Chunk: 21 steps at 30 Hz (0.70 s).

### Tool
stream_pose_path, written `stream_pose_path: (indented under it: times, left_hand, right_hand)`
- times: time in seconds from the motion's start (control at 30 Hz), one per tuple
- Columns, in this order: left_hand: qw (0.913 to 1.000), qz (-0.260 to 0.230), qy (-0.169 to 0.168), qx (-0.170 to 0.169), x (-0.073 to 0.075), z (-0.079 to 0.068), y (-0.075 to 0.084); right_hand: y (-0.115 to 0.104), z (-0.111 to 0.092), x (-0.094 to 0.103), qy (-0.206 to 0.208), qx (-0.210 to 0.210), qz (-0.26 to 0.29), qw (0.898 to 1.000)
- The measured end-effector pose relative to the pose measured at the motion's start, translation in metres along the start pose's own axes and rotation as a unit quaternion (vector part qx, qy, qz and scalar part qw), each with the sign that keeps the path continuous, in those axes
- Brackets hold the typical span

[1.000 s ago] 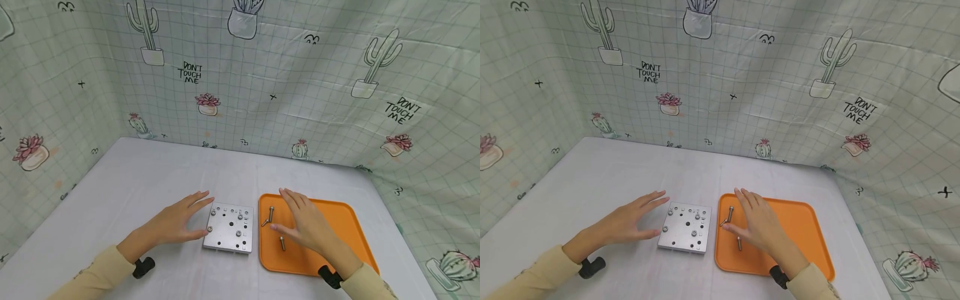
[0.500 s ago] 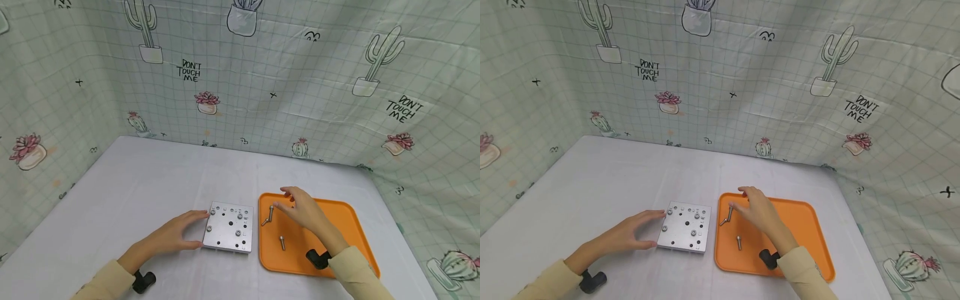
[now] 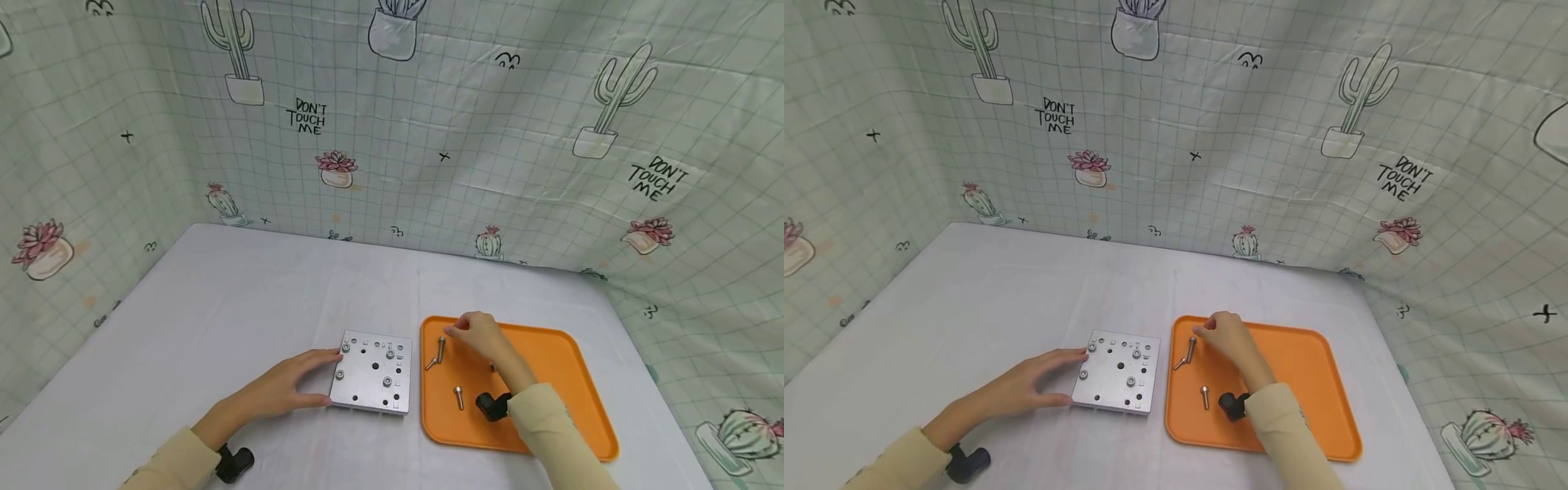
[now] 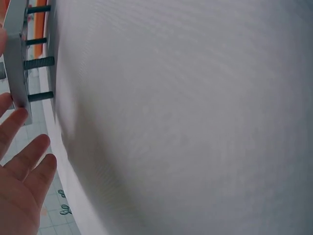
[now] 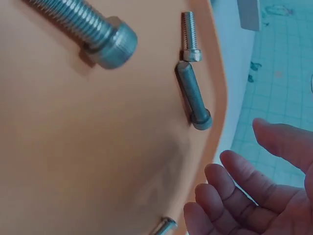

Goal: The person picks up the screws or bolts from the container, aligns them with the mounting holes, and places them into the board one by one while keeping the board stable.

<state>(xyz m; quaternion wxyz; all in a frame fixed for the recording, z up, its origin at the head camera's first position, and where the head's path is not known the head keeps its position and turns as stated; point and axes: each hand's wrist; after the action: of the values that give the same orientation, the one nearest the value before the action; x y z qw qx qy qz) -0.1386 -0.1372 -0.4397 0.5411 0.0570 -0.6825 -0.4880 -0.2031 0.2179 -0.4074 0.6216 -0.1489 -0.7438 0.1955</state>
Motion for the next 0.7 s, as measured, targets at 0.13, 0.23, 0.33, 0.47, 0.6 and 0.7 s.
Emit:
stream_pose_path:
  times: [0.13, 0.23, 0.33, 0.47, 0.6, 0.7]
  left_hand:
    - [1.0000, -0.002, -0.003, -0.002, 0.001, -0.001, 0.001]
    - [1.0000, 0.001, -0.005, -0.001, 0.001, -0.001, 0.001]
    - [1.0000, 0.006, -0.003, 0.000, 0.001, -0.001, 0.002]
    - [1.0000, 0.007, -0.001, 0.001, 0.001, -0.001, 0.003]
    - [1.0000, 0.007, -0.002, 0.001, 0.001, -0.001, 0.002]
    - [1.0000, 0.009, -0.001, 0.000, 0.001, -0.001, 0.002]
  right_hand:
    - [-0.004, 0.005, -0.009, -0.016, -0.040, 0.004, 0.999]
    - [-0.007, 0.008, -0.016, -0.022, -0.052, -0.005, 0.998]
    - [-0.011, 0.009, -0.020, -0.023, -0.054, -0.014, 0.998]
    - [-0.013, 0.010, -0.024, -0.023, -0.061, -0.027, 0.998]
    - [-0.013, 0.012, -0.027, -0.028, -0.066, -0.039, 0.997]
    - [-0.012, 0.014, -0.028, -0.031, -0.069, -0.035, 0.997]
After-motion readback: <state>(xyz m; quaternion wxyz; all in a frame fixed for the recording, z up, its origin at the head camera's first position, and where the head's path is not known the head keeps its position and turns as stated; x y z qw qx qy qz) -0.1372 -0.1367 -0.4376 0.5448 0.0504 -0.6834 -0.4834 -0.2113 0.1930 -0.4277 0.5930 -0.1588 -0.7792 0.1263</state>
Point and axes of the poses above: each hand's wrist, its own z-axis towards the middle knuckle, its own x-axis out of the back of the hand, y = z × x, and after that the axes turned 3 degrees about -z, right-handed
